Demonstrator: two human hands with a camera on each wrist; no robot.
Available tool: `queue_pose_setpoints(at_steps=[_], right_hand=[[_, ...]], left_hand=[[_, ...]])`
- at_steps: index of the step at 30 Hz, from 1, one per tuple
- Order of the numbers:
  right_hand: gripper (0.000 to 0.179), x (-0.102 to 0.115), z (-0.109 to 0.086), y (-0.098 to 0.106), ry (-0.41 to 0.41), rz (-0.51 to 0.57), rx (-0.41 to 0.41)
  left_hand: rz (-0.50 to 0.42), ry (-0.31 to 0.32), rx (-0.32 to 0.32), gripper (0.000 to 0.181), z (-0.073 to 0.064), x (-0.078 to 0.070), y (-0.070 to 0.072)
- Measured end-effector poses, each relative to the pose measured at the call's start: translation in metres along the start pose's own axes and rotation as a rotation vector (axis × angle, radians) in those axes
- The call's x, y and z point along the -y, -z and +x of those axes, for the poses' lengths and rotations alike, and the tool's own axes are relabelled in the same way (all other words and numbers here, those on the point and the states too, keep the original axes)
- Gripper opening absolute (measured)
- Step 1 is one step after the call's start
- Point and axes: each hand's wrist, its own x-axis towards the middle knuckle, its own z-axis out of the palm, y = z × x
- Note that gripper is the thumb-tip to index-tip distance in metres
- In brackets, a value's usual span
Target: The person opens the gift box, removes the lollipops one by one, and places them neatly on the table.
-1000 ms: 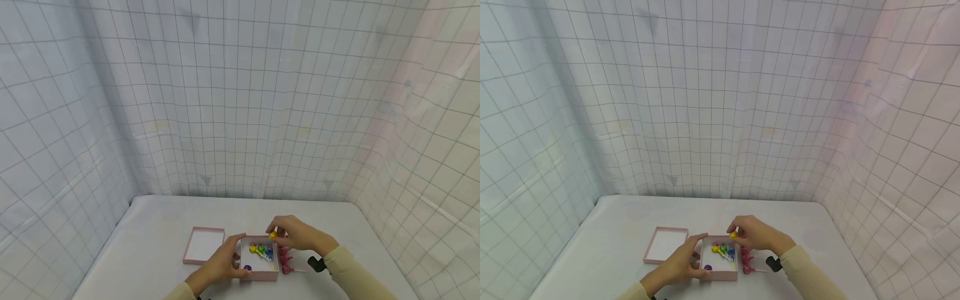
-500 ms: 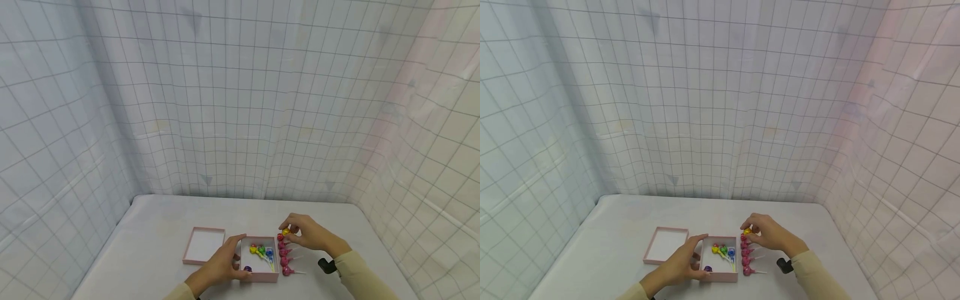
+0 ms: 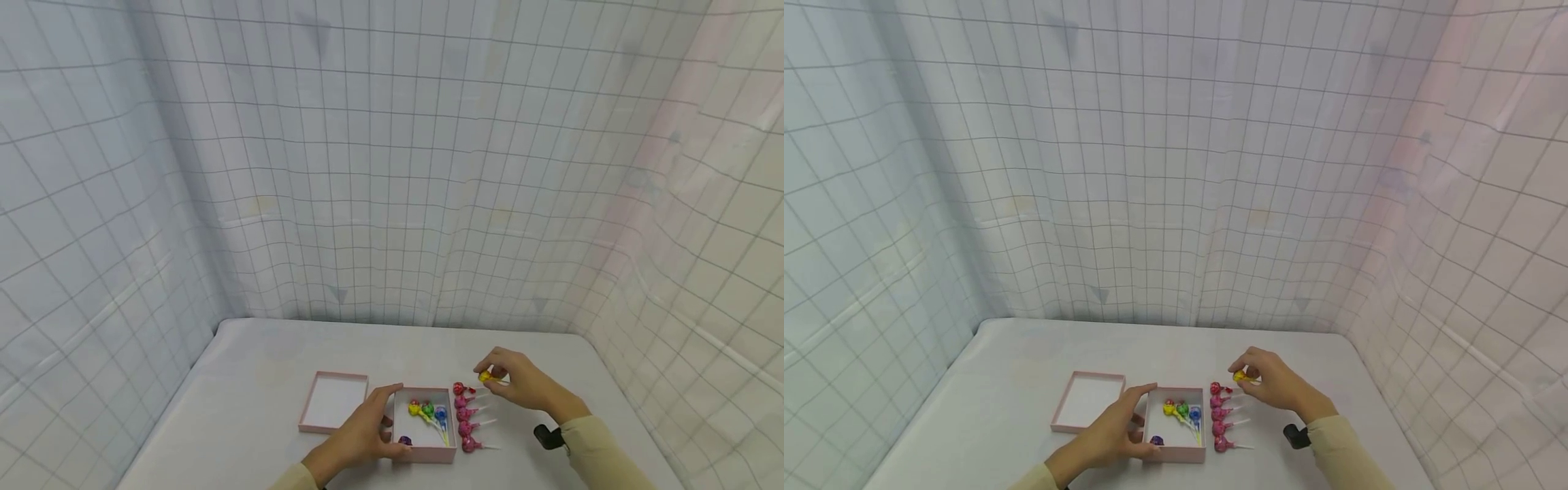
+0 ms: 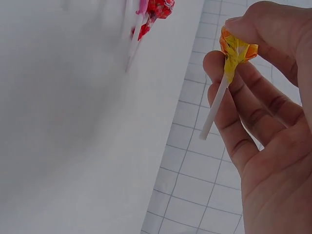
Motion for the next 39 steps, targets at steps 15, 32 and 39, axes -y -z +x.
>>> queue_pose_setpoints(at_steps=[15,32,39], right_hand=[[0.024,-0.023,-0.013,-0.007,-0.124,-0.003,0.017],[0.027,-0.048,-0.023,-0.024,-0.167,0.007,0.027],[0.028,-0.048,-0.024,-0.028,-0.191,0.03,0.034]], left_hand=[[-0.014,0.002,0.006,0.113,0.002,0.004,-0.001],[0.0,0.009,0.008,0.114,0.003,0.002,0.0],[-0.016,0.01,0.016,0.114,0.001,0.0,0.0]])
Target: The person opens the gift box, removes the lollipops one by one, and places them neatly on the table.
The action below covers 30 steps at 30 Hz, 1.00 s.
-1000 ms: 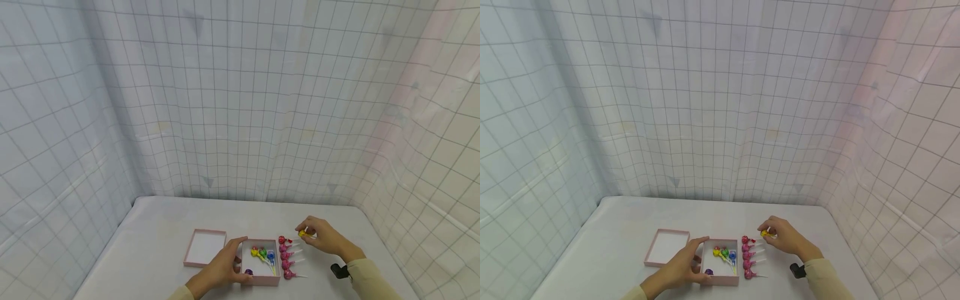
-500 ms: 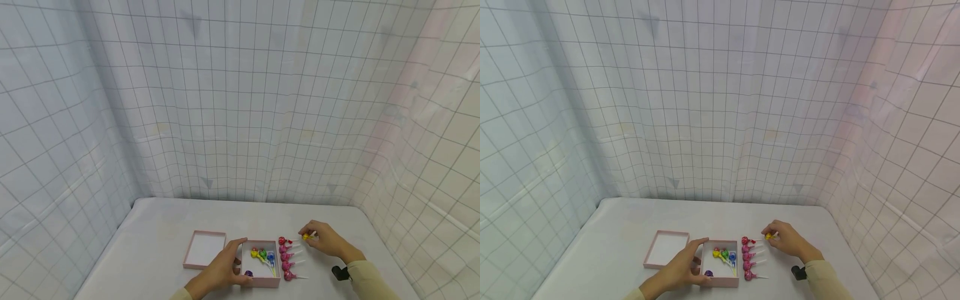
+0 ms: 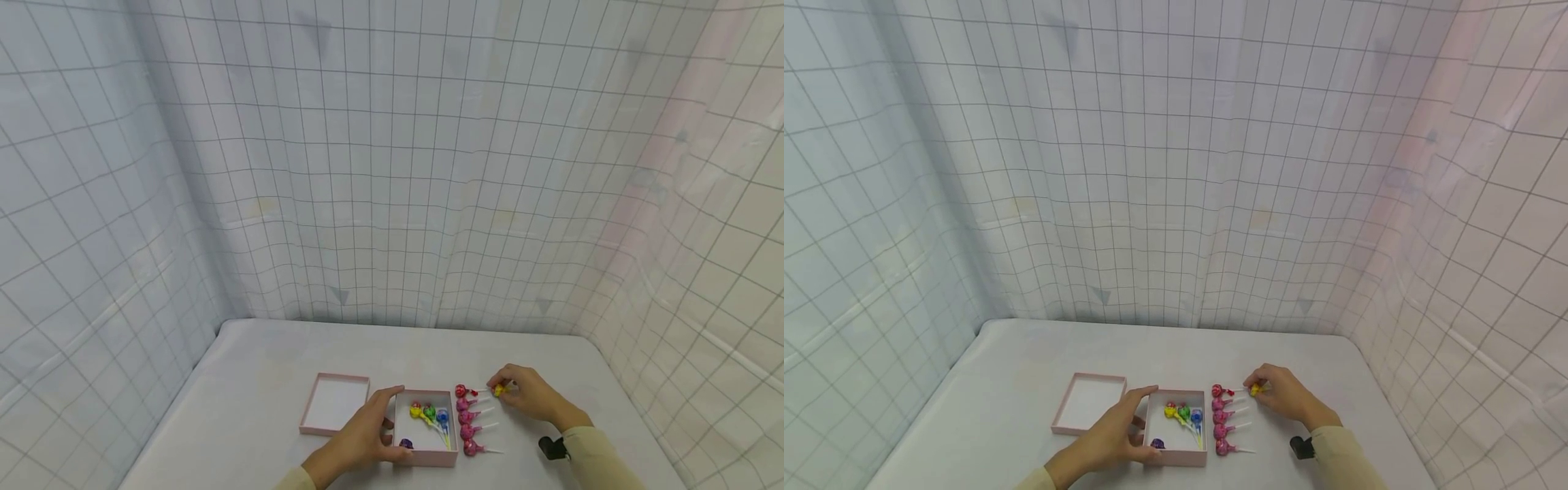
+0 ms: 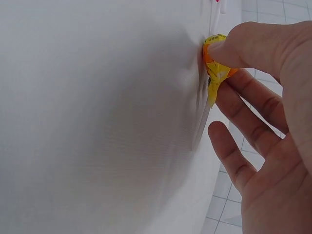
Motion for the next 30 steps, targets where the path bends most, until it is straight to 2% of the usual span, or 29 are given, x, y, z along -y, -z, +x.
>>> queue_pose_setpoints(at_steps=[9,16,21,24,30], right_hand=[[0.029,0.002,0.0,0.0,-0.01,-0.041,0.002],[0.033,0.01,-0.002,0.006,-0.008,-0.044,-0.003],[0.034,0.014,-0.004,0.009,0.005,-0.067,-0.021],[0.032,0.021,-0.004,0.011,0.044,-0.072,-0.031],[0.03,0.042,-0.001,0.014,0.179,-0.09,-0.05]], left_hand=[[-0.005,-0.016,-0.003,0.114,0.0,0.002,0.0],[0.003,0.011,-0.002,0.115,0.001,0.001,0.0],[0.01,0.005,-0.005,0.115,0.001,0.001,-0.001],[0.015,-0.001,-0.009,0.115,0.001,0.001,-0.002],[0.024,0.006,-0.008,0.116,0.002,0.0,-0.001]])
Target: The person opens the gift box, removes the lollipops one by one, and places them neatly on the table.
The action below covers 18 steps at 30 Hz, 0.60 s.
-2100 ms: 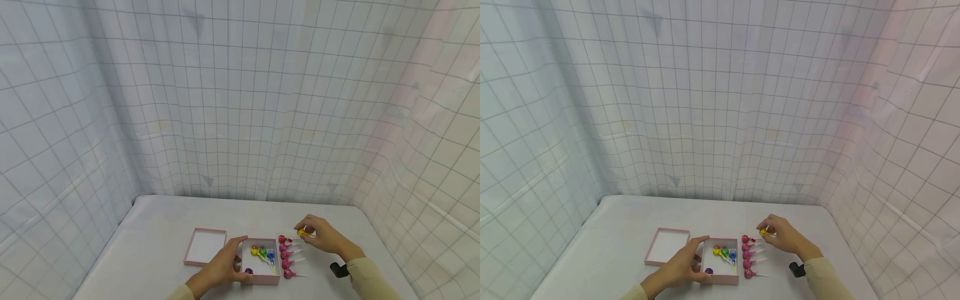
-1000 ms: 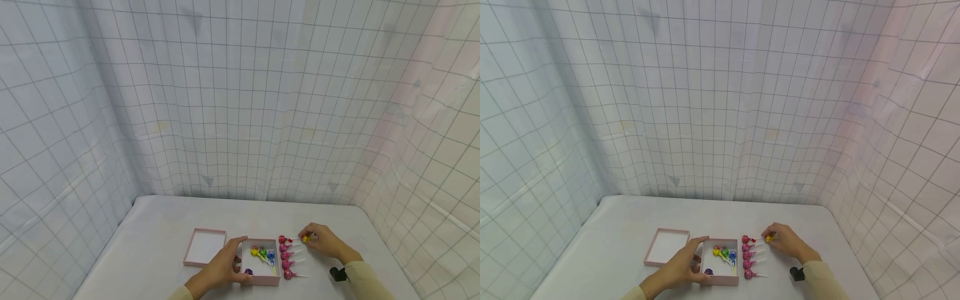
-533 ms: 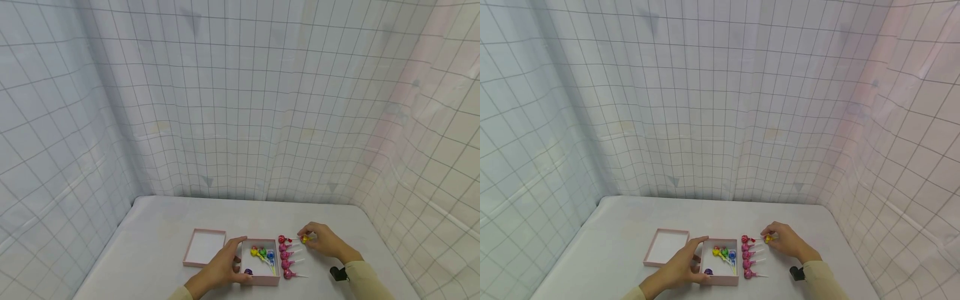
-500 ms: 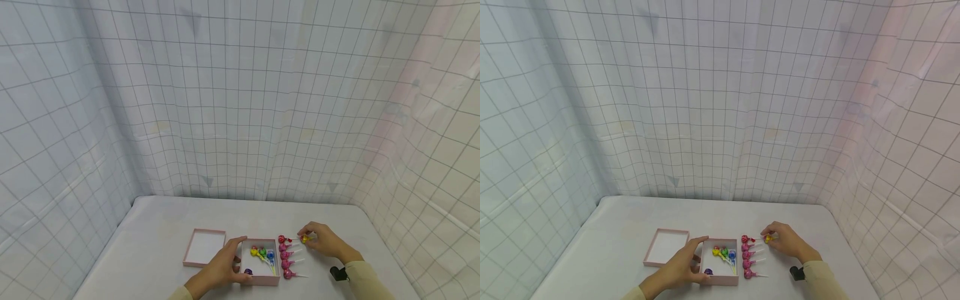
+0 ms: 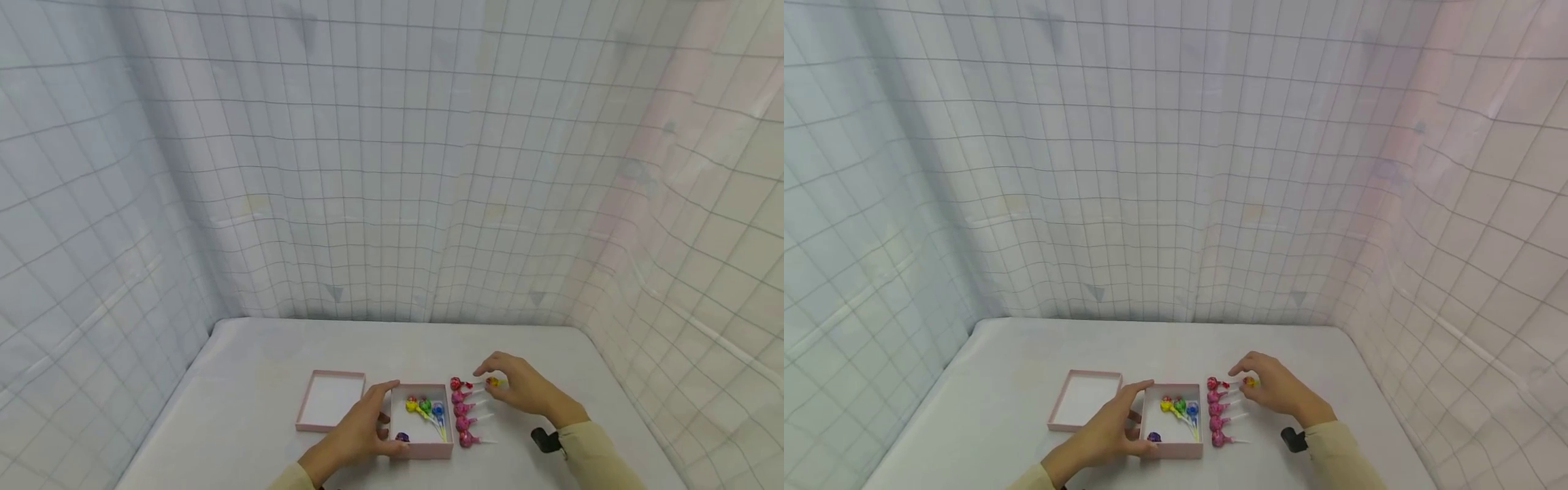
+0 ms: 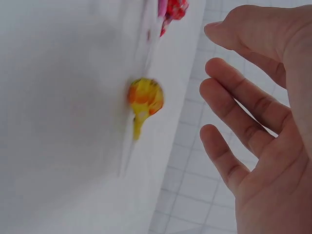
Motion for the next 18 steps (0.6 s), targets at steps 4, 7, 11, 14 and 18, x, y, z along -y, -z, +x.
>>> queue_pose_setpoints(at_steps=[4,7,11,14,18], right_hand=[[0.03,0.017,0.006,0.002,-0.004,-0.01,0.024],[0.031,0.031,0.01,0.002,-0.028,0.004,0.069],[0.031,0.05,0.015,-0.001,-0.014,0.016,0.123],[0.031,0.064,0.021,-0.004,0.007,0.0,0.146],[0.031,0.078,0.031,-0.008,0.016,-0.019,0.166]], left_hand=[[0.013,0.003,0.003,0.116,0.001,0.0,0.001],[0.012,0.0,0.004,0.117,0.001,0.001,0.0],[-0.004,-0.02,0.01,0.117,-0.001,0.002,0.0],[-0.005,-0.035,0.011,0.116,-0.001,0.002,0.0],[0.011,-0.033,0.005,0.116,0.001,0.002,0.001]])
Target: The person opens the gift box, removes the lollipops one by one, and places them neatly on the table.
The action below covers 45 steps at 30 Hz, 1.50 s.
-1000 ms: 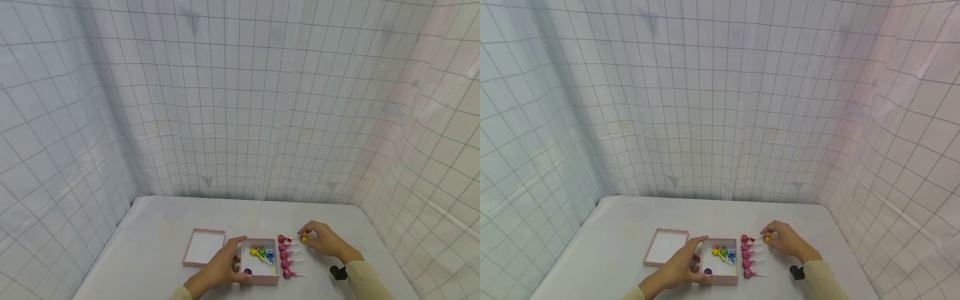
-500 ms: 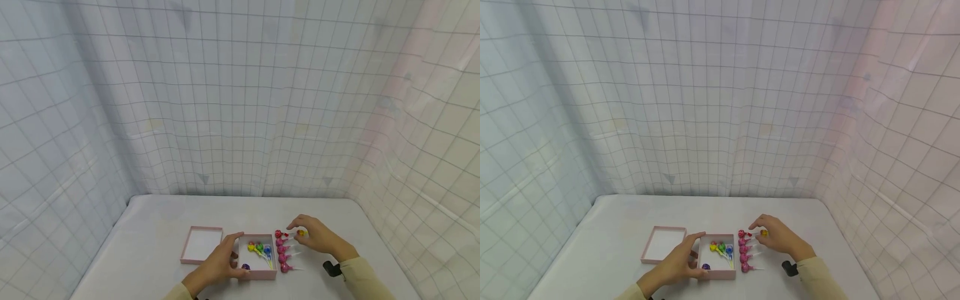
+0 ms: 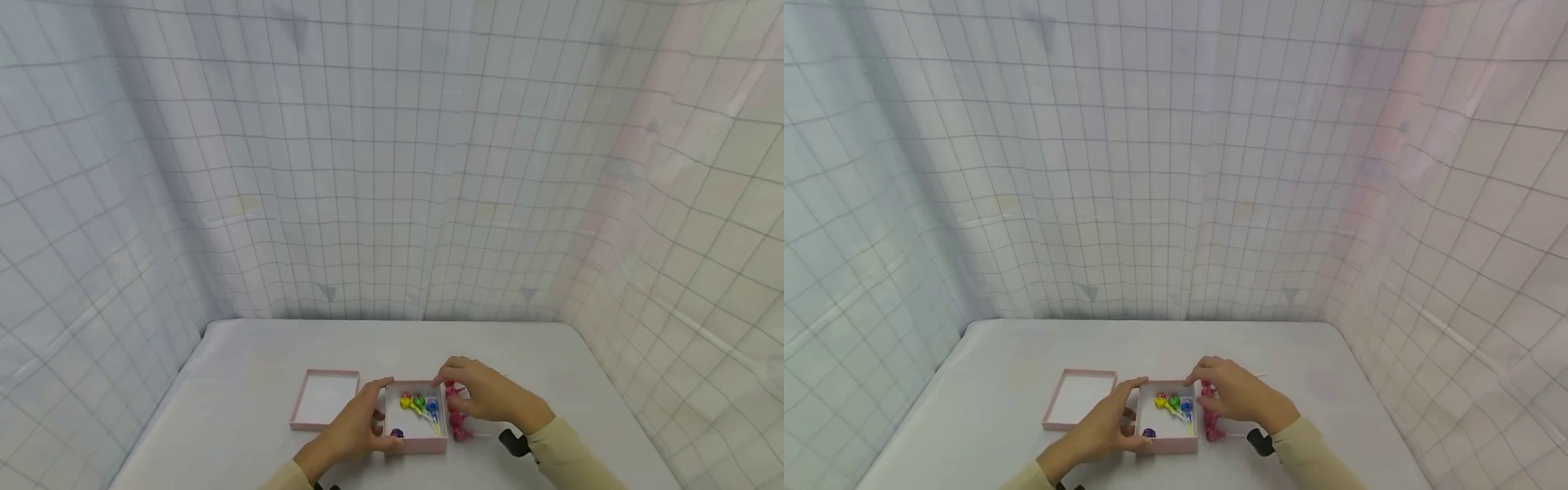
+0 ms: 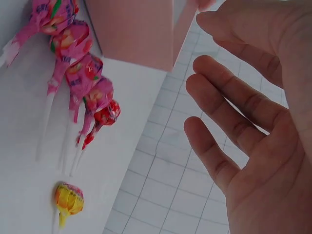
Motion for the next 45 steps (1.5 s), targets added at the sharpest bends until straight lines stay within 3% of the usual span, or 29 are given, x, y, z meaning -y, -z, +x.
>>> queue_pose_setpoints(at_steps=[6,15,22,34,45], right_hand=[[0.032,0.015,0.015,-0.005,0.005,-0.033,0.049],[0.041,0.032,0.034,-0.016,0.038,-0.061,0.216],[0.041,0.044,0.054,-0.021,0.124,-0.047,0.319],[0.025,0.044,0.084,-0.038,0.171,0.07,0.466],[0.023,0.045,0.092,-0.047,0.15,0.029,0.527]], left_hand=[[-0.011,-0.026,-0.002,0.114,0.001,0.0,0.002],[-0.004,-0.039,-0.004,0.112,-0.002,-0.001,0.001],[-0.027,-0.049,-0.003,0.112,-0.004,0.001,0.001],[-0.058,-0.08,-0.004,0.112,-0.005,0.002,-0.002],[-0.045,-0.093,-0.015,0.112,-0.006,0.002,-0.002]])
